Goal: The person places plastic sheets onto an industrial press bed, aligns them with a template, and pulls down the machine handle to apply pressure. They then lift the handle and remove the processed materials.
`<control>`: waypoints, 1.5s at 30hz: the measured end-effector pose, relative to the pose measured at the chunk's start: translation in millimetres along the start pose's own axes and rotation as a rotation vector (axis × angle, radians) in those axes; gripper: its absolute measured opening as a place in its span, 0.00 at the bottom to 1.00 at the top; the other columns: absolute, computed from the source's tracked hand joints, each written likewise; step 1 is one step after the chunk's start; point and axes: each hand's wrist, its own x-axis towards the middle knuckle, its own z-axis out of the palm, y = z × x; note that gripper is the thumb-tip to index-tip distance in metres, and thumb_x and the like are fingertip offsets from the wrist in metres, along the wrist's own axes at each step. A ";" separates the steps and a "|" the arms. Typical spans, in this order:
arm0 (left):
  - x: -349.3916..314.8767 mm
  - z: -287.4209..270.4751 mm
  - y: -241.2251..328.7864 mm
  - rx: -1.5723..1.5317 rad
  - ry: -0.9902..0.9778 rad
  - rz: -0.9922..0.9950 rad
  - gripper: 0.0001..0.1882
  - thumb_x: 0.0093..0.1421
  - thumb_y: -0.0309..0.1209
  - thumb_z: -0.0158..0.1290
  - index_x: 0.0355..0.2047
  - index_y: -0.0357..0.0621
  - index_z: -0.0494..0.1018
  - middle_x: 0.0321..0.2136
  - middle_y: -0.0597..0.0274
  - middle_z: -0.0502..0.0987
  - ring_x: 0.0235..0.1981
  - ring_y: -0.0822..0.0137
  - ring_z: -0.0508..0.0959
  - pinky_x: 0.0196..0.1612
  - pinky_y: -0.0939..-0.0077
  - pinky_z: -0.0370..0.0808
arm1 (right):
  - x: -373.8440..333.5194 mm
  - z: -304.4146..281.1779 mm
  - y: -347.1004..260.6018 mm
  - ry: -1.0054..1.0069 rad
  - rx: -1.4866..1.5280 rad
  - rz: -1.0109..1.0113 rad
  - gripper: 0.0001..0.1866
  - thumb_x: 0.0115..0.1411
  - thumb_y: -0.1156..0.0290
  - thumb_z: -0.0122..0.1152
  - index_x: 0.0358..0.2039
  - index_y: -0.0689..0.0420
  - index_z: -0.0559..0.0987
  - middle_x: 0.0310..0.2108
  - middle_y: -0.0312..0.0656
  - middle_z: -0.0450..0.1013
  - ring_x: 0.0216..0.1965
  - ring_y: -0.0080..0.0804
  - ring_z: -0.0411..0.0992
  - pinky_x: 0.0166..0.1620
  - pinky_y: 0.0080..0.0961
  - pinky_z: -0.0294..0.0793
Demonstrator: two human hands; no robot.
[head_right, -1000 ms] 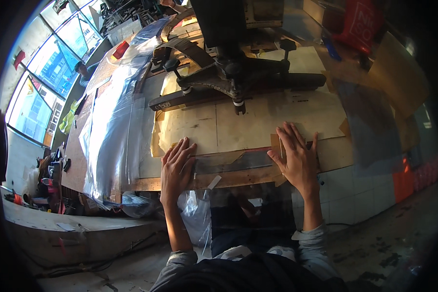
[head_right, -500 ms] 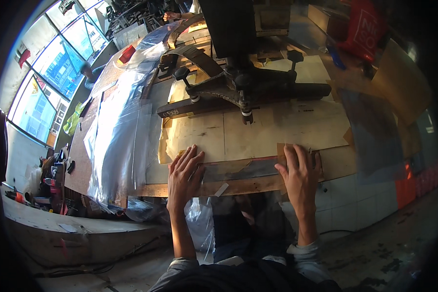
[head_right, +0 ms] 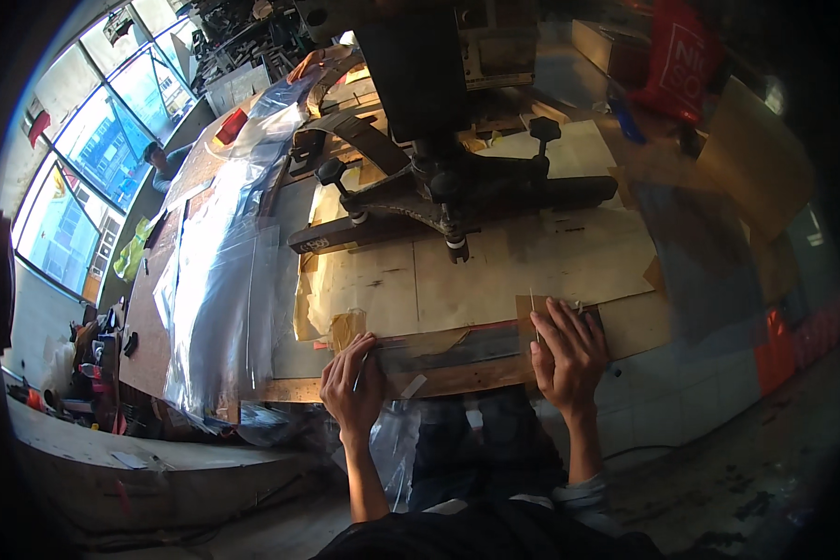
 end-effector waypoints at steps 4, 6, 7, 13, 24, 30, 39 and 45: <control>-3.4 3.3 -6.9 0.008 0.096 0.030 0.09 0.54 0.24 0.49 0.35 0.46 0.77 0.37 0.65 0.80 0.42 0.66 0.79 0.40 0.76 0.73 | 1.5 7.1 -0.5 0.078 0.045 -0.008 0.17 0.55 0.65 0.49 0.43 0.55 0.78 0.46 0.43 0.74 0.50 0.41 0.71 0.53 0.39 0.66; -5.0 5.5 -10.8 0.003 0.104 0.035 0.10 0.54 0.24 0.49 0.35 0.46 0.77 0.37 0.64 0.80 0.41 0.66 0.79 0.40 0.76 0.73 | 2.9 8.7 -2.0 0.113 0.034 -0.017 0.17 0.55 0.64 0.48 0.40 0.57 0.79 0.43 0.43 0.75 0.48 0.41 0.72 0.51 0.36 0.68; -6.7 7.2 -11.9 -0.003 0.113 0.039 0.10 0.54 0.24 0.48 0.35 0.45 0.77 0.37 0.64 0.80 0.41 0.66 0.79 0.39 0.76 0.73 | 1.5 10.1 -0.3 0.110 0.035 -0.016 0.17 0.55 0.64 0.48 0.40 0.57 0.79 0.43 0.43 0.75 0.48 0.41 0.72 0.51 0.36 0.68; -7.7 9.3 -13.1 0.020 0.162 0.101 0.10 0.54 0.26 0.49 0.35 0.44 0.77 0.34 0.65 0.81 0.39 0.67 0.81 0.36 0.79 0.72 | 1.6 13.4 3.4 0.178 0.069 -0.028 0.19 0.57 0.62 0.44 0.38 0.58 0.80 0.39 0.43 0.77 0.45 0.42 0.74 0.48 0.34 0.71; -15.0 9.2 -13.9 0.043 0.191 0.111 0.10 0.58 0.32 0.48 0.30 0.42 0.77 0.29 0.63 0.81 0.34 0.64 0.82 0.33 0.81 0.72 | -2.3 15.0 4.4 0.191 0.090 -0.043 0.21 0.56 0.62 0.42 0.35 0.62 0.80 0.37 0.46 0.77 0.42 0.45 0.75 0.46 0.35 0.73; -15.2 11.6 -17.9 0.044 0.208 0.128 0.10 0.57 0.37 0.52 0.32 0.45 0.78 0.29 0.67 0.81 0.34 0.70 0.82 0.29 0.85 0.69 | -0.8 13.4 4.7 0.180 0.094 -0.049 0.21 0.55 0.64 0.40 0.35 0.65 0.80 0.37 0.49 0.77 0.44 0.48 0.75 0.47 0.37 0.72; -12.8 11.5 -17.6 0.055 0.207 0.124 0.10 0.56 0.37 0.53 0.31 0.46 0.78 0.29 0.68 0.81 0.33 0.71 0.82 0.27 0.85 0.68 | 2.5 13.7 4.6 0.158 0.074 -0.056 0.21 0.56 0.64 0.39 0.35 0.65 0.79 0.36 0.49 0.77 0.43 0.48 0.75 0.47 0.36 0.73; -12.4 14.0 -19.1 0.047 0.196 0.110 0.10 0.56 0.37 0.53 0.31 0.46 0.78 0.29 0.68 0.81 0.33 0.71 0.82 0.27 0.85 0.68 | 2.5 18.0 5.2 0.192 0.091 -0.029 0.22 0.55 0.62 0.41 0.34 0.63 0.80 0.36 0.47 0.78 0.42 0.45 0.75 0.46 0.35 0.73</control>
